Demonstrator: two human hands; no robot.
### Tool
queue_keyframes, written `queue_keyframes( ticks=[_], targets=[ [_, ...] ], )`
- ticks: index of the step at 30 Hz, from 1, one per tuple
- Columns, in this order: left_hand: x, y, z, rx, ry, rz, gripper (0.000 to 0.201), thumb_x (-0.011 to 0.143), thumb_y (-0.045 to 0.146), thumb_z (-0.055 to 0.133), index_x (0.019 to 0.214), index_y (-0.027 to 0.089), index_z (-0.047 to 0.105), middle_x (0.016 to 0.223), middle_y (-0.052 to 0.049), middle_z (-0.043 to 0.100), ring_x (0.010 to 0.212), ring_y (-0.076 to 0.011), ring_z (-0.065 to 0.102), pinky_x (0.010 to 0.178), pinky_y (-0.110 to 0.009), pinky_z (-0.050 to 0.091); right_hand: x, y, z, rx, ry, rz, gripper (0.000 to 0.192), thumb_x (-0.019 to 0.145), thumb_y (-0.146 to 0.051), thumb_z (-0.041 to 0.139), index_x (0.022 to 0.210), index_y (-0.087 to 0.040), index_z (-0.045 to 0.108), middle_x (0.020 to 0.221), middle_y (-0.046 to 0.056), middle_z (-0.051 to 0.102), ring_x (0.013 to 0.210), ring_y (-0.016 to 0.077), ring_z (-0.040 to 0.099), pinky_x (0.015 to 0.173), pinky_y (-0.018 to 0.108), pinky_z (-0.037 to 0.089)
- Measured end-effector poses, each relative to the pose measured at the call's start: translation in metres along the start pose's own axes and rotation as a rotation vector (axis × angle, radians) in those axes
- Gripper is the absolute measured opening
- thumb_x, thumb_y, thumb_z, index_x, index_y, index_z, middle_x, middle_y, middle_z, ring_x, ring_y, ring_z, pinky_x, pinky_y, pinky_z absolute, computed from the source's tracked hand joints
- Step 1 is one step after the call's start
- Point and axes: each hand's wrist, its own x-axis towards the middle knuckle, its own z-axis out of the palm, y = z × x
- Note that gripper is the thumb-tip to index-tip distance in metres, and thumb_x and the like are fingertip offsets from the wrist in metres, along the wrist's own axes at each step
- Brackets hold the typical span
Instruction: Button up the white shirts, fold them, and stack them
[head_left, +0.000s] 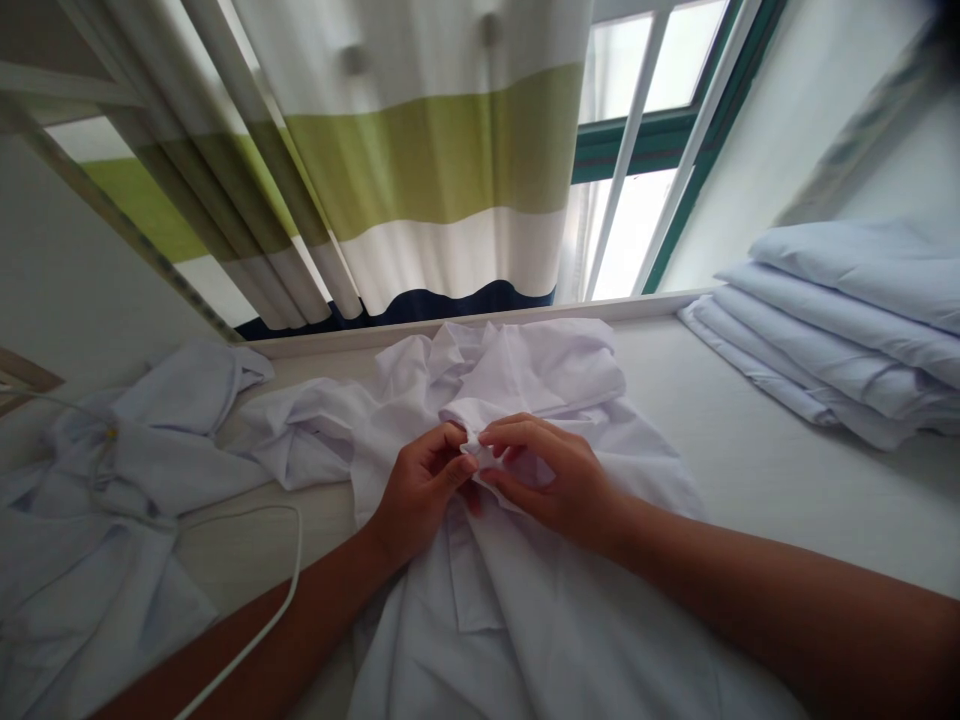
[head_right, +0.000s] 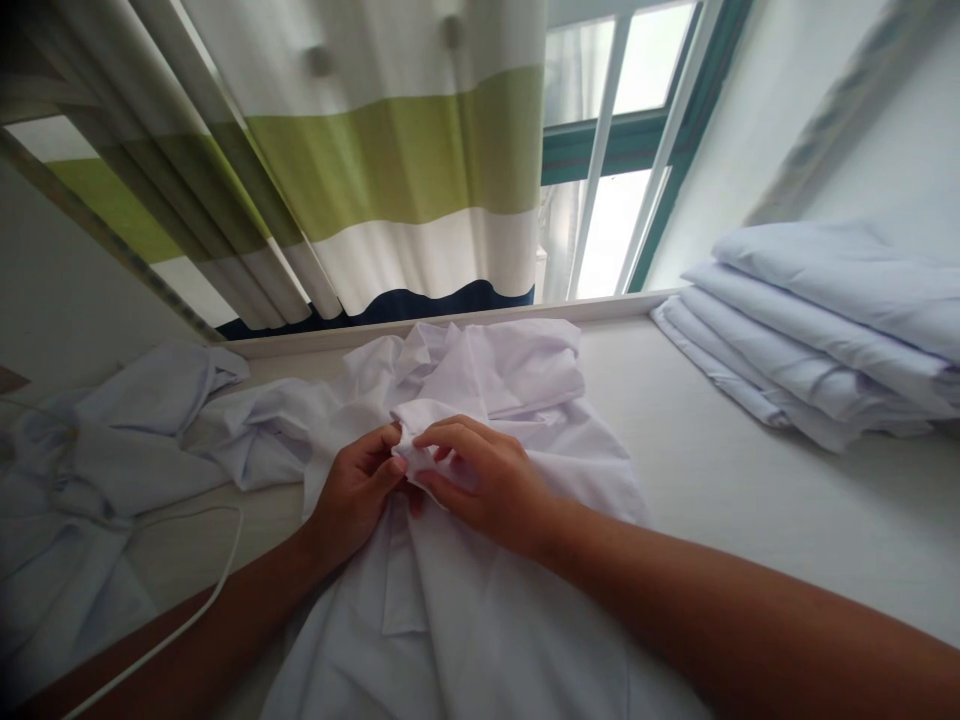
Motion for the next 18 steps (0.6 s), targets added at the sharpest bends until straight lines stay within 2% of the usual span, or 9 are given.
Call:
queue_keyframes(
  ticks=[4,7,10,14,16,18],
  targets=[
    [-0.0013,-0.0005,0.0012,0.005,-0.044,0.025,0.032,0.076,0.032,0.083,0.091,0.017,0.059,0.084,0.001,0.056,0.063,-0.0119,0.060,0.049,-0.023,0.056,0.0018,-0.0020,-0.0008,0.029,0.030,0.017,0.011,0.090,-0.015,0.064,0.099,-0.021,0.064,0.101,0.005,0.071,0.086,0.0147,0.067,0.075,0.027,0.055],
    [-0.0034,-0.0004,0.0039,0.044,-0.050,0.013,0.039,0.069,0.021,0.087,0.094,0.019,0.058,0.088,0.002,0.057,0.067,-0.0115,0.060,0.053,-0.022,0.057,0.0016,-0.0016,-0.0004,0.072,0.045,0.112,0.004,0.091,-0.016,0.062,0.092,-0.021,0.062,0.097,0.004,0.070,0.083,0.0149,0.066,0.073,0.027,0.054],
    [-0.0052,0.0010,0.0060,0.098,-0.032,-0.002,0.033,0.074,0.022,0.084,0.094,0.019,0.058,0.089,0.001,0.058,0.068,-0.0118,0.061,0.055,-0.022,0.057,0.0002,0.0002,0.0008,0.142,0.038,0.198,0.005,0.093,-0.019,0.061,0.098,-0.021,0.060,0.098,0.004,0.068,0.080,0.0140,0.065,0.070,0.026,0.054],
    [-0.0058,0.0038,0.0059,0.117,-0.041,-0.006,0.025,0.080,0.029,0.079,0.094,0.020,0.062,0.084,0.000,0.061,0.064,-0.0131,0.061,0.054,-0.024,0.055,0.0009,0.0020,-0.0008,0.180,-0.051,0.022,0.025,0.098,-0.019,0.054,0.122,-0.024,0.059,0.107,0.006,0.063,0.092,0.0158,0.064,0.081,0.031,0.054],
    [-0.0056,0.0049,0.0052,0.097,-0.051,-0.010,0.022,0.087,0.039,0.072,0.093,0.019,0.063,0.080,-0.001,0.062,0.061,-0.0138,0.062,0.054,-0.025,0.054,0.0023,0.0022,-0.0023,0.162,-0.083,-0.052,0.026,0.099,-0.017,0.051,0.121,-0.024,0.063,0.107,0.007,0.061,0.097,0.0169,0.062,0.086,0.033,0.052],
    [-0.0052,0.0058,0.0048,0.093,-0.064,-0.027,0.027,0.092,0.046,0.062,0.091,0.019,0.063,0.078,-0.001,0.062,0.059,-0.0144,0.062,0.054,-0.026,0.053,0.0031,0.0025,-0.0030,0.147,-0.068,-0.051,0.023,0.099,-0.017,0.052,0.116,-0.024,0.066,0.104,0.007,0.060,0.096,0.0169,0.061,0.086,0.033,0.052]
  ],
)
